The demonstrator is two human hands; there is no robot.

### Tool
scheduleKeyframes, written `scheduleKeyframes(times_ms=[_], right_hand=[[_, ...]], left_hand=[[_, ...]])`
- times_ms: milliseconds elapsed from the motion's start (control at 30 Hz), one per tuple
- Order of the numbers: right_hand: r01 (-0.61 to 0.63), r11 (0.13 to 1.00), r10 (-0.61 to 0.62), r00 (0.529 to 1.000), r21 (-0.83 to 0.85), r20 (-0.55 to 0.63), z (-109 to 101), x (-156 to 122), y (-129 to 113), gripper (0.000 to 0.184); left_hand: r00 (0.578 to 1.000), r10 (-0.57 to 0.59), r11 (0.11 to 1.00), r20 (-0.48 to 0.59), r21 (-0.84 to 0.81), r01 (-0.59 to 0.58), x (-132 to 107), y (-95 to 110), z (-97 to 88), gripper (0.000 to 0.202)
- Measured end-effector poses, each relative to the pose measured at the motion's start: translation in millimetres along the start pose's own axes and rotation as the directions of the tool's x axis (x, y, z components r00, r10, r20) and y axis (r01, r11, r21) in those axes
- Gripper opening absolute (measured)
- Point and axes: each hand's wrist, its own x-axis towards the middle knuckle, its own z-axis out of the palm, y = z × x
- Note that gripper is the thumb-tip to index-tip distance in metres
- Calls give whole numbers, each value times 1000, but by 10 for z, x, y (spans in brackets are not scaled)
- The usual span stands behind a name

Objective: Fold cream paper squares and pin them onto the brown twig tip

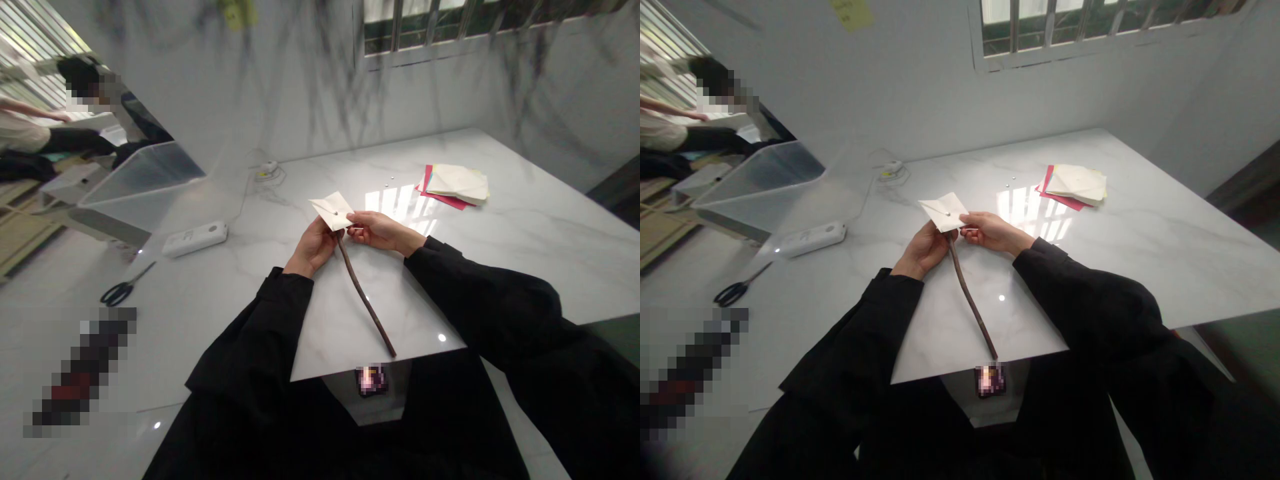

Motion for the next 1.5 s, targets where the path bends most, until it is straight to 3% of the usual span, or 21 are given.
scheduleKeyframes(times_ms=[700, 1000, 1233, 1400, 1500], right_hand=[[11, 1000, -11, 1000, 1, 9, -35, 32, 18, 3], [12, 1000, -12, 1000, 19, 5, -16, 18, 12, 4], [36, 999, -34, 997, 30, -69, -11, 6, -20, 4], [156, 987, -158, 973, -24, -169, -32, 24, -39, 8], [213, 971, -230, 954, -105, -194, -41, 43, -27, 8]], left_hand=[[999, 12, 997, -30, 79, -10, 17, -9, -39, 28], [999, 35, 994, -36, 104, -31, 56, -35, -60, 20], [976, 181, 947, -119, 288, -141, 64, -62, -107, 32], [921, 339, 849, -192, 485, -211, 128, -78, -163, 27], [894, 385, 854, -228, 456, -252, 136, -38, -143, 36]])
